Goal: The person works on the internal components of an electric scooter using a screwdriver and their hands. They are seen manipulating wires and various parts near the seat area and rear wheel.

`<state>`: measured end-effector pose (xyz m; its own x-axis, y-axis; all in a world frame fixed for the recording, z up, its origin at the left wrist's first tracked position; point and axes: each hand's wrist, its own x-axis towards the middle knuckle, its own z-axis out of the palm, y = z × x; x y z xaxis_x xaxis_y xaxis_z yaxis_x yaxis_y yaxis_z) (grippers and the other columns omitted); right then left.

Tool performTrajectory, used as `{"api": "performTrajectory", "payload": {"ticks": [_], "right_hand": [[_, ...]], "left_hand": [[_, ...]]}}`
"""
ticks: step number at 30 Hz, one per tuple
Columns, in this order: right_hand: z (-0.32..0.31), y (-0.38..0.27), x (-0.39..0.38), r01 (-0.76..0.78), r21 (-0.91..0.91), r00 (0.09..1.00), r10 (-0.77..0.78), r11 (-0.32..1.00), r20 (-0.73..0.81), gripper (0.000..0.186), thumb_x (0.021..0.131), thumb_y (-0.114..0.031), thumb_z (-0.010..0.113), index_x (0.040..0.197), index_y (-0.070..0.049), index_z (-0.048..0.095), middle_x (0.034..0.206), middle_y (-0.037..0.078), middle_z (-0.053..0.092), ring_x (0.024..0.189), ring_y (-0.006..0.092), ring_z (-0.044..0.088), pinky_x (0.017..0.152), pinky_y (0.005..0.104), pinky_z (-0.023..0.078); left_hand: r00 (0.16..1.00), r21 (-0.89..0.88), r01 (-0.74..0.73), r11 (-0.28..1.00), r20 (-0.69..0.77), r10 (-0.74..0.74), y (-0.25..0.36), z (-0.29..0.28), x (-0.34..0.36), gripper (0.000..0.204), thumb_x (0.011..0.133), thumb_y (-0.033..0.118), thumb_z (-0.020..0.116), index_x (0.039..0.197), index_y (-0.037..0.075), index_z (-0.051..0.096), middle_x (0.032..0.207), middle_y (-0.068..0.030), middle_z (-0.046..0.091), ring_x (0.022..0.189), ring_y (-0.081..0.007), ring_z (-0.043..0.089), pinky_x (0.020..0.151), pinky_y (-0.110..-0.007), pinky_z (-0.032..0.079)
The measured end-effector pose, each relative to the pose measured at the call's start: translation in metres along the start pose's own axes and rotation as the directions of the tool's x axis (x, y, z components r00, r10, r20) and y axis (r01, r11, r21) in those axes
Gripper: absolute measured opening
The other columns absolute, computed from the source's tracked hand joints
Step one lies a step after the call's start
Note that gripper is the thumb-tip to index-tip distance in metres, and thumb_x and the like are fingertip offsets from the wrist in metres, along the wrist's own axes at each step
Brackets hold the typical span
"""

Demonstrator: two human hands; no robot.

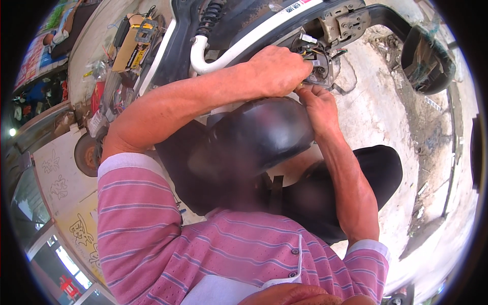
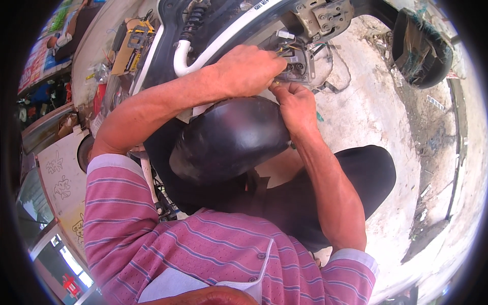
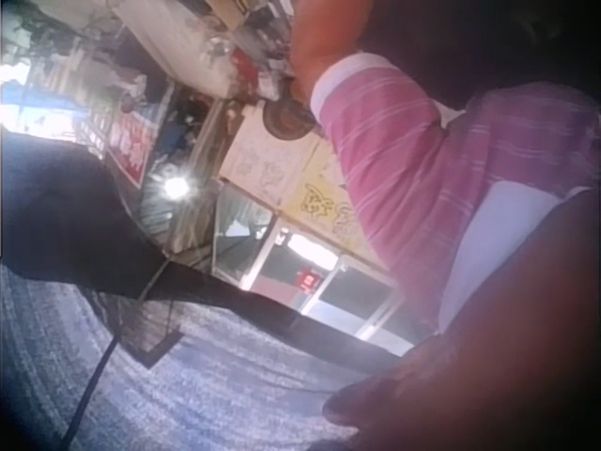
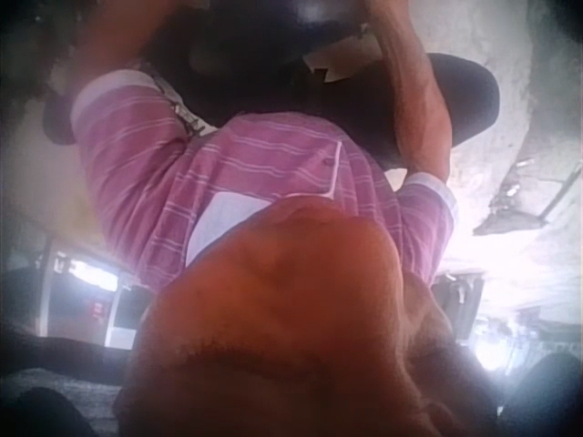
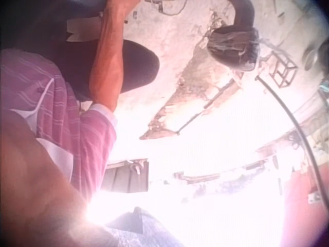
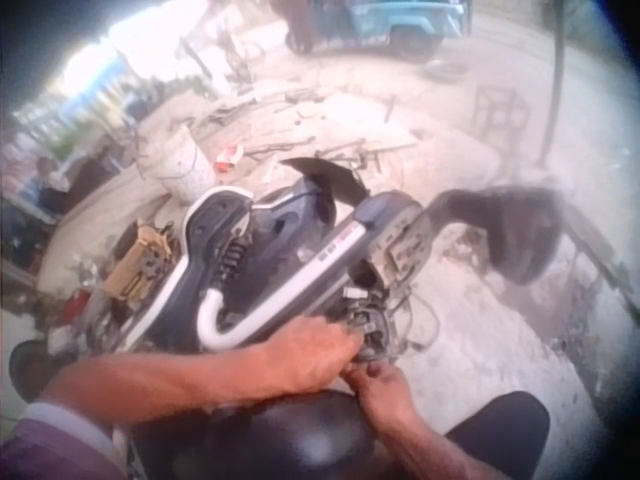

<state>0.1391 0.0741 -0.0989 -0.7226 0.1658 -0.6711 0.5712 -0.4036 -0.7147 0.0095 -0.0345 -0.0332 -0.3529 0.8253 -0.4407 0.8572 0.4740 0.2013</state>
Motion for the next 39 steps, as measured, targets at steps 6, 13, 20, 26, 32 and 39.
{"api": "performTrajectory", "payload": {"ticks": [6, 13, 20, 26, 32, 39], "right_hand": [[0.001, -0.003, 0.003, -0.078, 0.057, 0.997, 0.076, 0.995, 0.033, 0.019, 0.093, -0.016, 0.069, 0.087, 0.002, 0.07, 0.071, -0.001, 0.059, 0.06, 0.008, 0.049, 0.053, 0.0278, 0.04], [0.0, 0.001, 0.013, -0.095, -0.037, 0.995, 0.096, 0.995, 0.027, 0.017, 0.098, -0.017, 0.064, 0.088, -0.003, 0.066, 0.075, -0.002, 0.058, 0.06, 0.0065, 0.048, 0.053, 0.024, 0.037], [0.0, -0.002, 0.014, -0.18, 0.225, 0.984, 0.173, 0.958, 0.05, 0.014, 0.097, -0.016, 0.067, 0.092, -0.003, 0.07, 0.071, -0.004, 0.053, 0.055, 0.0067, 0.043, 0.049, 0.025, 0.033], [0.002, -0.008, 0.008, -0.201, 0.32, 0.979, 0.202, 0.926, 0.032, 0.014, 0.094, -0.014, 0.07, 0.087, -0.002, 0.07, 0.069, -0.003, 0.052, 0.055, 0.0071, 0.041, 0.048, 0.0256, 0.032], [-0.002, 0.005, 0.013, -0.163, 0.333, 0.987, 0.149, 0.929, 0.068, 0.011, 0.095, -0.014, 0.068, 0.096, -0.003, 0.07, 0.07, -0.006, 0.052, 0.054, 0.0048, 0.04, 0.048, 0.0233, 0.029], [0.002, 0.005, 0.012, -0.122, 0.352, 0.992, 0.124, 0.928, 0.017, 0.012, 0.089, -0.012, 0.074, 0.086, -0.002, 0.069, 0.071, -0.003, 0.056, 0.058, 0.0059, 0.042, 0.052, 0.0248, 0.031]], "left_hand": [[0.992, -0.046, 0.049, 0.998, -0.112, -0.054, -0.002, 0.011, -0.002, 0.019, 0.086, 0.015, 0.062, 0.1, 0.003, 0.066, 0.098, -0.0183, 0.072, 0.088, -0.042, 0.071, 0.077, -0.053, 0.056], [0.975, -0.082, -0.005, 0.997, -0.222, -0.013, -0.006, 0.02, -0.002, 0.016, 0.087, 0.015, 0.059, 0.096, 0.003, 0.065, 0.094, -0.0182, 0.071, 0.084, -0.0428, 0.07, 0.074, -0.055, 0.055], [0.965, -0.128, -0.045, 0.991, -0.261, 0.01, -0.011, 0.022, -0.003, 0.013, 0.086, 0.012, 0.058, 0.093, 0.003, 0.064, 0.091, -0.0187, 0.07, 0.082, -0.0444, 0.068, 0.072, -0.056, 0.054], [0.969, -0.123, -0.076, 0.989, -0.243, 0.044, -0.012, 0.019, -0.007, 0.01, 0.087, 0.01, 0.06, 0.093, 0.003, 0.062, 0.09, -0.0177, 0.069, 0.081, -0.0431, 0.067, 0.07, -0.055, 0.053], [0.962, -0.125, -0.116, 0.985, -0.262, 0.08, -0.014, 0.023, -0.007, 0.009, 0.088, 0.011, 0.061, 0.094, 0.004, 0.062, 0.088, -0.0163, 0.067, 0.081, -0.042, 0.067, 0.069, -0.054, 0.053], [0.96, -0.126, -0.123, 0.984, -0.267, 0.085, -0.016, 0.024, -0.009, 0.012, 0.089, 0.011, 0.062, 0.099, 0.003, 0.063, 0.09, -0.0173, 0.066, 0.084, -0.0413, 0.067, 0.071, -0.052, 0.054]]}}
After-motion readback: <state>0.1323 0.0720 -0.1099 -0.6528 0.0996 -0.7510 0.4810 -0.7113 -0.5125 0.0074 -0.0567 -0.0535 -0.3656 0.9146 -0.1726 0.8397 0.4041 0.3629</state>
